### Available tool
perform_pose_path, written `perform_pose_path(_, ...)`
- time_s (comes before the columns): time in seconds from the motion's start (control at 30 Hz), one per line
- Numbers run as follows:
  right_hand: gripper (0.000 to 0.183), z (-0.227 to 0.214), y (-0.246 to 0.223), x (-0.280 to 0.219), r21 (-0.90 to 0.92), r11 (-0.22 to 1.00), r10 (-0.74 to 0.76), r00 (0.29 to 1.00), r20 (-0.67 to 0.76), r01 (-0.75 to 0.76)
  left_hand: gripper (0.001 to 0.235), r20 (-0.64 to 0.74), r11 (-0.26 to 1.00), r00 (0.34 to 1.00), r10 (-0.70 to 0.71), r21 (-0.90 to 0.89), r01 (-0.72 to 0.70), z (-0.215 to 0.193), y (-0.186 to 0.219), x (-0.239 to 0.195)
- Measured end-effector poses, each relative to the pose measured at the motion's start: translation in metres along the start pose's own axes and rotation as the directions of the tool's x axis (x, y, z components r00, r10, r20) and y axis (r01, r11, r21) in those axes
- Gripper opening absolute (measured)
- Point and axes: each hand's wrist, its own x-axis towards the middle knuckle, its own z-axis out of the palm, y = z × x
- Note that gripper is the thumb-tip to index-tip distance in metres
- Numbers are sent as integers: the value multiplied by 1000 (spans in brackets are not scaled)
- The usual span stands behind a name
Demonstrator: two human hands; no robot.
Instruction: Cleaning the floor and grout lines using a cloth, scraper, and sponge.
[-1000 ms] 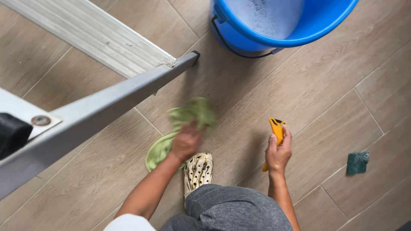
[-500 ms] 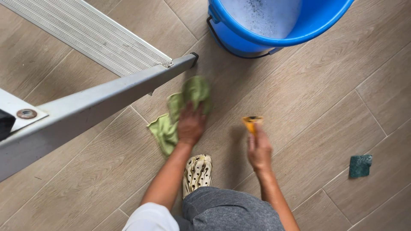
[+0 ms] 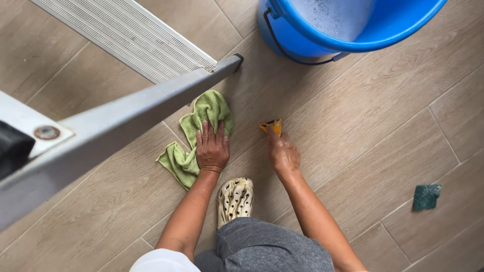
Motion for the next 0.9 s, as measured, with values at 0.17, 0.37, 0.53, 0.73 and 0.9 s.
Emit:
perform_pose_path(0.17, 41, 20, 8, -4, 14, 1000, 25, 999, -39, -24, 54, 24, 1000, 1000, -3, 5, 2, -4, -3, -3)
perform_pose_path(0.37, 40, 35, 9, 8, 29, 1000, 2, 992, -123, 2, 54, -12, 1000, 1000, 12, 11, -12, -1, -4, 12)
perform_pose_path(0.53, 38, 15, -7, 8, 26, 999, 35, 992, -123, -32, 53, 35, 1000, 999, 6, 1, -6, 3, -3, 1)
perform_pose_path(0.73, 43, 28, 2, 0, -9, 994, 114, 992, 51, -113, 52, 18, 1000, 1000, 3, -16, -3, 2, -3, 0)
perform_pose_path(0.9, 45, 16, -7, 3, 17, 1000, 24, 999, -44, -23, 53, 53, 1000, 999, -4, 8, 3, 3, -3, 2)
